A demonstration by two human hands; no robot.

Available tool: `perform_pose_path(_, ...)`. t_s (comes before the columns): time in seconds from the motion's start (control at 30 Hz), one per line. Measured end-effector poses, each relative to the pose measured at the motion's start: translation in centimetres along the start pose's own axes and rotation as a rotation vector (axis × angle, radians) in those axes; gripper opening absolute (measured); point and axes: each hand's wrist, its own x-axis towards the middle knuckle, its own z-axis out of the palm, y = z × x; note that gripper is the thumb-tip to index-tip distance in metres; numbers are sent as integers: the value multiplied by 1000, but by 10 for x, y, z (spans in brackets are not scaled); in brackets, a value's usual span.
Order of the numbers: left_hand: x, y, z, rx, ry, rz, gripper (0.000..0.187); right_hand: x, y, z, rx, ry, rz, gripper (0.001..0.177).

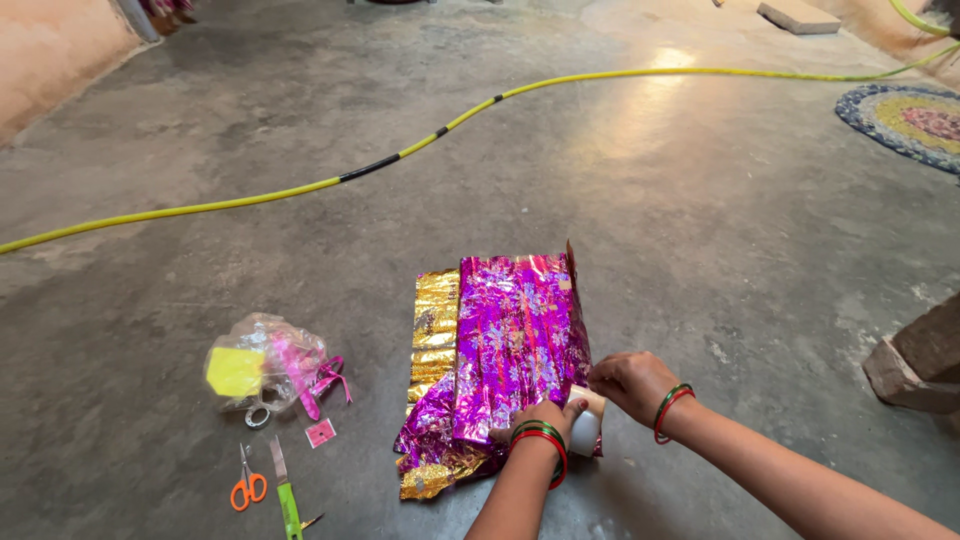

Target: The person wraps a rectangular object with shiny purple and gold paper on the floor. They fold the paper edges, smooth the surface, and secure the folds with clear tape using scissors to cut the tape.

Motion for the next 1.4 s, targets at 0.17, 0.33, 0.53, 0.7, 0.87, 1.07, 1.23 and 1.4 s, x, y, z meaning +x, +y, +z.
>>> perform_pose_path(0.17,7,-3,-3,29,-43,18,93,5,2,-6,-33,-53,107,17)
perform_pose_path(0.33,9,-11,5,33,-73,96,102,8,9,-12,-30,-96,96,23)
perform_pose_path(0.53,30,-20,7,-24,-123,152,99,14,4,-27,-82,-135,63,24)
perform_pose_path(0.7,47,-29,-24,-182,67,344,82,28,-11,-38,-39,-110,-71,18)
perform_pose_path(0.87,24,-43,-112,114,164,649,79,58,-62,-38,-4,-165,-157,14)
perform_pose_path(1.07,-29,-110,-196,125,296,673,58,117,-165,-25,21,-150,-261,20)
perform_pose_path(1.23,-46,-199,-227,-167,530,623,46,160,-256,21,-213,-142,-353,23)
perform_pose_path(1.4,-50,-282,-229,-182,777,393,34,191,-334,89,-245,-162,-347,24)
